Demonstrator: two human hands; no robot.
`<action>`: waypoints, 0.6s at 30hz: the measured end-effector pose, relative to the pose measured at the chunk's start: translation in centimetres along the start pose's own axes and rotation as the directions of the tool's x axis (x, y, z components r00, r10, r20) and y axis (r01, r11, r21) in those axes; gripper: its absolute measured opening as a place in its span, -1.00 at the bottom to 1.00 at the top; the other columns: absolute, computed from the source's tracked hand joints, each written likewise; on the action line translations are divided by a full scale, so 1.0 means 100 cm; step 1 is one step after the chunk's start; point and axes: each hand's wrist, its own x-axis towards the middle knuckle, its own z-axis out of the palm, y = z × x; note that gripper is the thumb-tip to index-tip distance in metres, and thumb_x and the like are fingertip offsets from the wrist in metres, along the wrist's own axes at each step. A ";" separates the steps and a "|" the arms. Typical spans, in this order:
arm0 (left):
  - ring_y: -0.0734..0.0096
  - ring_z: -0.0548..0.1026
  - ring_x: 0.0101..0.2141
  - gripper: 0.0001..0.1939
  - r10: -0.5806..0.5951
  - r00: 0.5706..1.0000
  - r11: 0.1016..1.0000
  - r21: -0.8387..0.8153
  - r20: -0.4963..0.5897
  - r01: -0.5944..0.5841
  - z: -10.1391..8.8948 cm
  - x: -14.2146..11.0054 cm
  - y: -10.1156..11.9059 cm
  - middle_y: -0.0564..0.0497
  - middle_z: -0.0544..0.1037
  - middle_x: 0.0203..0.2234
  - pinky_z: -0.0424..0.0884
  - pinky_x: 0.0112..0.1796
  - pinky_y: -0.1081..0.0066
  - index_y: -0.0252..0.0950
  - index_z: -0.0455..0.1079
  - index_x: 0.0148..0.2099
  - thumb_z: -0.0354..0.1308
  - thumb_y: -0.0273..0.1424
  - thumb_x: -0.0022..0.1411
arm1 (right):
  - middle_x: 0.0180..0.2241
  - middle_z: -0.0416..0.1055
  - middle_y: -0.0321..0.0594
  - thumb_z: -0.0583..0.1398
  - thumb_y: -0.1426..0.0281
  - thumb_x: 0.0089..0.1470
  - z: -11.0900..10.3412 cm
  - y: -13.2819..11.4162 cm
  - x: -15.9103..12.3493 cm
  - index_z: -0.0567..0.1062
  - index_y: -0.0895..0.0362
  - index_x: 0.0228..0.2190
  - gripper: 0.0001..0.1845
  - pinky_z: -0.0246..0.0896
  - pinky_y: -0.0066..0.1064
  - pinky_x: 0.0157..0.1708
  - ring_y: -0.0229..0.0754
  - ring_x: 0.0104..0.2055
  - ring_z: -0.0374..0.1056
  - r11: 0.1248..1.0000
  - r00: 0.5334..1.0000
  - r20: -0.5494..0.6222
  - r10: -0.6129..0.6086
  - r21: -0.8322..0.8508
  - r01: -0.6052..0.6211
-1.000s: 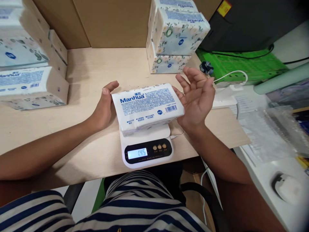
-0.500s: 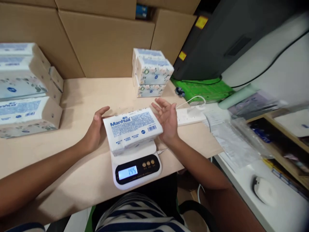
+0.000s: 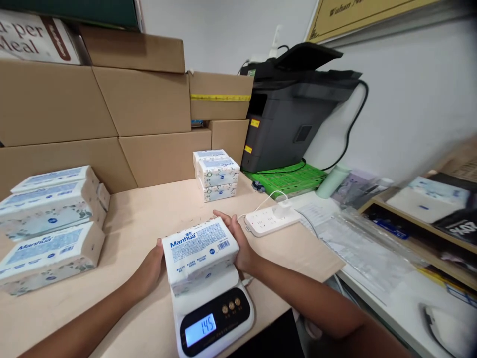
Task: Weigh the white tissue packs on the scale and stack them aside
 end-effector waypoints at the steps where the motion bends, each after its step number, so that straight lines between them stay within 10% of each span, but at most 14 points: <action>1: -0.25 0.36 0.46 -0.18 -0.010 1.000 1.000 0.021 -0.014 0.010 0.000 0.000 0.001 -0.19 0.67 0.22 0.11 0.51 -0.14 -0.20 0.67 0.19 0.03 0.34 0.37 | -0.02 0.68 -0.17 0.27 -0.43 0.02 0.001 0.000 0.000 0.52 -0.02 0.18 -0.04 0.37 0.00 0.24 0.12 0.18 0.56 1.000 1.000 -0.010 0.004 0.001 -0.004; 18: -0.29 0.39 0.43 -0.04 -0.012 0.987 0.994 -0.112 -0.161 -0.006 0.007 -0.001 0.006 -0.27 0.55 0.34 0.29 0.43 -0.17 -0.21 0.42 0.32 0.05 0.45 0.25 | -0.15 0.63 -0.21 0.29 -0.41 0.03 0.001 0.006 0.000 0.56 -0.01 0.02 -0.15 0.44 -0.08 0.07 0.05 0.00 0.58 0.992 0.983 -0.133 -0.125 0.002 0.126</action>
